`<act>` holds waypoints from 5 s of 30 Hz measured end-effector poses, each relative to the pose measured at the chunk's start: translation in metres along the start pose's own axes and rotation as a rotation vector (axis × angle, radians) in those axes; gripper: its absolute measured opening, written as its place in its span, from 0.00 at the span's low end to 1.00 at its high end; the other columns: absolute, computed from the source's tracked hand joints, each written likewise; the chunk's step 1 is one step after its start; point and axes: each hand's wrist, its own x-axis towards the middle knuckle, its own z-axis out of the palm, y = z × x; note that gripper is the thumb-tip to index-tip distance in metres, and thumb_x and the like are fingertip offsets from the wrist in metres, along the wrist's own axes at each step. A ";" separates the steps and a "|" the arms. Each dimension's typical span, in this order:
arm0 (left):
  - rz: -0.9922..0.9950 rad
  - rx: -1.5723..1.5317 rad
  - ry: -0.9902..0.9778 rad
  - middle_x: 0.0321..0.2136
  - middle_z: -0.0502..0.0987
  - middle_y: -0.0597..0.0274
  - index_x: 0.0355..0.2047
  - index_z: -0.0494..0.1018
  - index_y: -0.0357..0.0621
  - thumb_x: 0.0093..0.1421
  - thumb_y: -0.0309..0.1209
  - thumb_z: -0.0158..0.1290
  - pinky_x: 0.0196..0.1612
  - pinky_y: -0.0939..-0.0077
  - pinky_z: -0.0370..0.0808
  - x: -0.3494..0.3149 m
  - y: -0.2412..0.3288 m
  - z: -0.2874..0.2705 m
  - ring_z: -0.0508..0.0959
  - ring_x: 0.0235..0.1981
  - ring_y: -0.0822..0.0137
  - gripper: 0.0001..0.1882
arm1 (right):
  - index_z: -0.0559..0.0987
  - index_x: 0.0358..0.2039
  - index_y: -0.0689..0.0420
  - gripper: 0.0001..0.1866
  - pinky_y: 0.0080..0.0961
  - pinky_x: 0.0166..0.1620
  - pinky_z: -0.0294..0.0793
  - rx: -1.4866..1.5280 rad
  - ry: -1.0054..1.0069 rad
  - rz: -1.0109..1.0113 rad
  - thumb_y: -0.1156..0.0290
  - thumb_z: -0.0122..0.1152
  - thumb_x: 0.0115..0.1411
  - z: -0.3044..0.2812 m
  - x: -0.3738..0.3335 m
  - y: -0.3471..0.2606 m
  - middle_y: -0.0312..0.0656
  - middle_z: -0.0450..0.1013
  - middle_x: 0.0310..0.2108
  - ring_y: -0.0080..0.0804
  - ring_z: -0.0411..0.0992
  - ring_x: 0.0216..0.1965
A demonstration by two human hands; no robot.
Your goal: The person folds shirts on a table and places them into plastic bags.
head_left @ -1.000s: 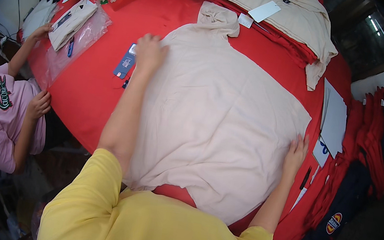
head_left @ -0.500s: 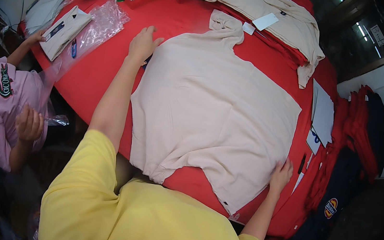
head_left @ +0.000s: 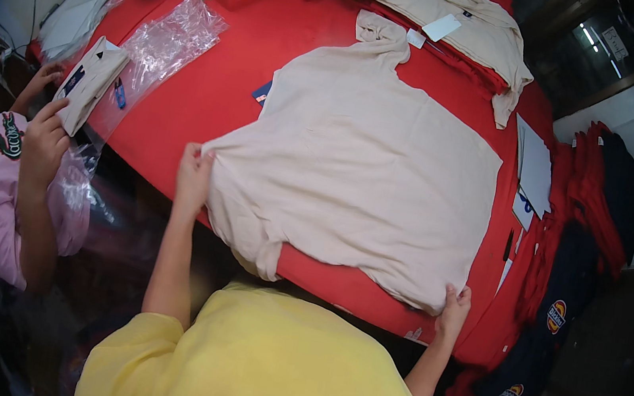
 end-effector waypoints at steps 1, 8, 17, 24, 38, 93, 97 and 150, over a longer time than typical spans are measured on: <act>-0.064 -0.157 -0.033 0.25 0.77 0.59 0.40 0.66 0.36 0.64 0.31 0.50 0.31 0.79 0.70 0.005 0.012 -0.012 0.73 0.26 0.75 0.11 | 0.69 0.42 0.64 0.13 0.25 0.46 0.70 0.014 -0.023 0.033 0.77 0.60 0.59 -0.009 -0.005 -0.002 0.42 0.73 0.36 0.26 0.71 0.38; 0.042 0.284 -0.411 0.35 0.75 0.53 0.60 0.61 0.42 0.57 0.25 0.55 0.37 0.77 0.72 -0.048 0.044 -0.041 0.75 0.32 0.70 0.29 | 0.63 0.60 0.64 0.31 0.26 0.52 0.68 -0.247 -0.119 0.122 0.84 0.58 0.54 -0.012 -0.069 -0.011 0.46 0.73 0.43 0.33 0.72 0.45; 0.116 0.530 -0.548 0.31 0.71 0.59 0.47 0.75 0.41 0.52 0.25 0.58 0.38 0.74 0.71 -0.052 0.040 -0.063 0.71 0.29 0.65 0.19 | 0.76 0.49 0.63 0.23 0.28 0.56 0.63 -0.682 -0.137 0.034 0.80 0.61 0.49 -0.063 -0.065 0.012 0.47 0.70 0.49 0.38 0.68 0.51; 0.367 0.833 -0.062 0.38 0.74 0.53 0.44 0.73 0.39 0.58 0.39 0.56 0.42 0.61 0.72 0.020 0.040 0.011 0.76 0.38 0.53 0.18 | 0.71 0.55 0.61 0.23 0.46 0.59 0.61 -1.117 0.299 -0.361 0.66 0.58 0.60 0.004 -0.038 0.009 0.52 0.60 0.61 0.51 0.61 0.59; 0.469 0.849 0.122 0.42 0.74 0.50 0.43 0.72 0.37 0.60 0.41 0.53 0.46 0.62 0.72 0.150 0.039 0.100 0.75 0.44 0.53 0.19 | 0.64 0.60 0.64 0.25 0.51 0.68 0.41 -0.959 0.229 -0.466 0.69 0.49 0.64 0.038 0.067 0.001 0.52 0.56 0.64 0.48 0.49 0.67; 0.472 0.886 -0.136 0.63 0.60 0.55 0.62 0.63 0.51 0.58 0.42 0.57 0.65 0.57 0.54 0.110 0.034 0.037 0.55 0.66 0.54 0.32 | 0.74 0.49 0.63 0.17 0.31 0.49 0.70 -0.563 -1.002 -0.519 0.76 0.54 0.59 0.312 0.115 -0.152 0.52 0.76 0.42 0.41 0.74 0.46; 0.260 0.285 0.020 0.59 0.65 0.52 0.60 0.64 0.46 0.59 0.39 0.56 0.62 0.60 0.61 0.106 0.046 0.024 0.62 0.62 0.53 0.29 | 0.74 0.49 0.63 0.16 0.36 0.49 0.70 -0.650 -0.961 -0.597 0.78 0.51 0.60 0.370 0.122 -0.101 0.54 0.74 0.45 0.49 0.72 0.48; 0.522 0.766 -0.009 0.58 0.61 0.54 0.54 0.69 0.50 0.57 0.36 0.55 0.64 0.36 0.42 -0.007 0.041 0.131 0.56 0.63 0.51 0.24 | 0.75 0.50 0.59 0.17 0.42 0.46 0.70 -0.862 -0.869 -0.847 0.77 0.49 0.60 0.392 0.126 -0.094 0.55 0.70 0.39 0.54 0.70 0.42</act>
